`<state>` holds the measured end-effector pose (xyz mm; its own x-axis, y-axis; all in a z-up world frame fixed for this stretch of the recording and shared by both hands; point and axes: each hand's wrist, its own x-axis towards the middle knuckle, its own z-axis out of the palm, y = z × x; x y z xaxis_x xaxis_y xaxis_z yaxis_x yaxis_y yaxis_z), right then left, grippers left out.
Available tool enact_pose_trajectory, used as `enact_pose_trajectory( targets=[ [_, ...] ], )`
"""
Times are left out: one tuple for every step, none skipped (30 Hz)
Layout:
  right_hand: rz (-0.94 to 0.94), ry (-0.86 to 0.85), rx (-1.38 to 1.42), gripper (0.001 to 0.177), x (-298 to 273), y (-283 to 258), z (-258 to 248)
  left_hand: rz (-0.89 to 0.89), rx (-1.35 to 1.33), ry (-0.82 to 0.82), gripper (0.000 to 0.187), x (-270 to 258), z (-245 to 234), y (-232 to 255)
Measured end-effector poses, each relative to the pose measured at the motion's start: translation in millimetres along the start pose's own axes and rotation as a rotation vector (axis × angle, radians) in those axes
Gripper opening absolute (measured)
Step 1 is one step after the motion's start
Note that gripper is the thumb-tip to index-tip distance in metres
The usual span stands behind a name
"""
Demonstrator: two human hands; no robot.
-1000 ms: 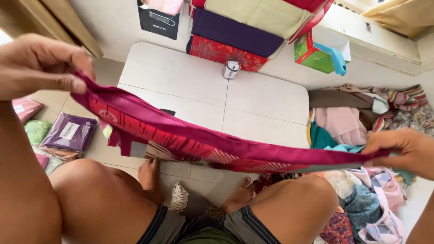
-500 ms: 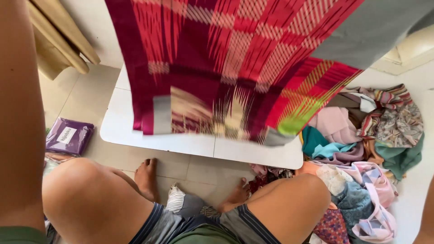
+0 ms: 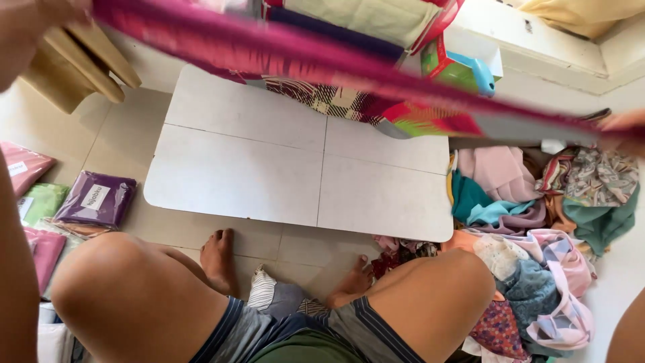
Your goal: The person is sitting on the floor, folding a colorful patterned hijab on a small white table and cleaning it with a lint roller.
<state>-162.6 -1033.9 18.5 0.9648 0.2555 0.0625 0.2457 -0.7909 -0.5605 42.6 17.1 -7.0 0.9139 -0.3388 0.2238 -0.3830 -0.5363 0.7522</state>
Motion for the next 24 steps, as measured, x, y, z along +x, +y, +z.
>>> enact_pose_trajectory(
  targets=[
    [-0.008,-0.005,0.003,0.027,-10.8,-26.6,38.6,0.001,-0.003,-0.014,0.023,-7.1,22.4,32.9],
    [-0.004,-0.007,0.007,0.027,17.3,-100.9,74.0,-0.002,-0.002,-0.019,0.023,-18.0,24.5,33.3],
    [0.136,0.019,-0.006,0.026,21.3,-193.2,106.9,0.053,-0.078,-0.116,0.016,-28.0,27.1,33.9],
    [0.276,0.046,-0.019,0.026,-2.1,-296.4,135.5,0.108,-0.154,-0.214,0.012,-37.9,29.7,34.5],
    [0.281,0.045,-0.016,0.026,-3.0,-304.5,148.4,0.107,-0.155,-0.219,0.012,-46.9,35.2,25.3],
    [0.363,-0.016,0.015,0.025,-3.8,-312.7,161.3,-0.064,-0.243,-0.276,0.016,-56.0,40.5,16.2],
    [0.444,-0.078,0.046,0.025,-4.7,-321.1,173.9,-0.238,-0.329,-0.329,0.02,-65.6,45.8,7.2],
    [0.449,-0.079,0.048,0.025,-5.4,-320.4,185.9,-0.24,-0.329,-0.334,0.02,-71.9,48.7,-1.6],
    [0.462,-0.128,0.079,0.023,-6.3,-319.6,197.9,-0.364,-0.352,-0.387,0.022,-77.7,51.6,-10.3],
    [0.475,-0.176,0.11,0.021,-7.4,-318.9,209.8,-0.49,-0.374,-0.438,0.024,-83.7,54.4,-18.8],
    [0.481,-0.175,0.113,0.021,-4.4,-318.1,218.2,-0.49,-0.373,-0.445,0.024,-85.9,58.3,-19.2],
    [0.425,-0.192,0.096,0.023,-1.4,-317.6,226.6,-0.524,-0.349,-0.452,0.021,-88.3,62.0,-19.5],
    [0.368,-0.207,0.079,0.026,1.7,-316.7,235.2,-0.556,-0.325,-0.459,0.02,-90.6,65.7,-20.0],
    [0.372,-0.204,0.081,0.026,3.7,-309.4,243.4,-0.555,-0.323,-0.464,0.02,-89.0,72.3,-24.1],
    [0.423,-0.238,0.078,0.022,6.3,-302.1,251.0,-0.532,-0.287,-0.468,0.018,-88.4,78.4,-27.5],
    [0.473,-0.273,0.075,0.019,8.8,-295.1,258.5,-0.508,-0.252,-0.472,0.018,-88.0,84.2,-30.8],
    [0.474,-0.272,0.076,0.019,16.3,-292.0,266.2,-0.508,-0.251,-0.473,0.018,-84.0,91.0,-31.4],
    [0.55,-0.239,0.029,0.016,23.8,-288.9,273.9,-0.491,-0.255,-0.465,0.018,-80.1,97.8,-32.1],
    [0.627,-0.207,-0.018,0.016,30.9,-285.7,281.2,-0.475,-0.261,-0.458,0.018,-76.3,105.7,-33.1],
    [0.63,-0.208,-0.018,0.016,37.0,-274.8,286.9,-0.476,-0.262,-0.461,0.018,-71.8,116.3,-37.1],
    [0.624,-0.246,-0.045,0.017,44.1,-263.9,292.4,-0.504,-0.229,-0.41,0.018,-66.6,126.4,-41.3],
    [0.617,-0.285,-0.072,0.018,51.3,-252.8,297.6,-0.533,-0.196,-0.36,0.018,-61.0,136.7,-45.3],
    [0.619,-0.285,-0.071,0.018,60.3,-243.6,300.4,-0.532,-0.196,-0.361,0.018,-54.9,144.2,-48.9],
    [0.596,-0.269,-0.101,0.018,69.6,-233.9,303.2,-0.511,-0.147,-0.328,0.018,-48.5,152.1,-52.6]
  ],
)
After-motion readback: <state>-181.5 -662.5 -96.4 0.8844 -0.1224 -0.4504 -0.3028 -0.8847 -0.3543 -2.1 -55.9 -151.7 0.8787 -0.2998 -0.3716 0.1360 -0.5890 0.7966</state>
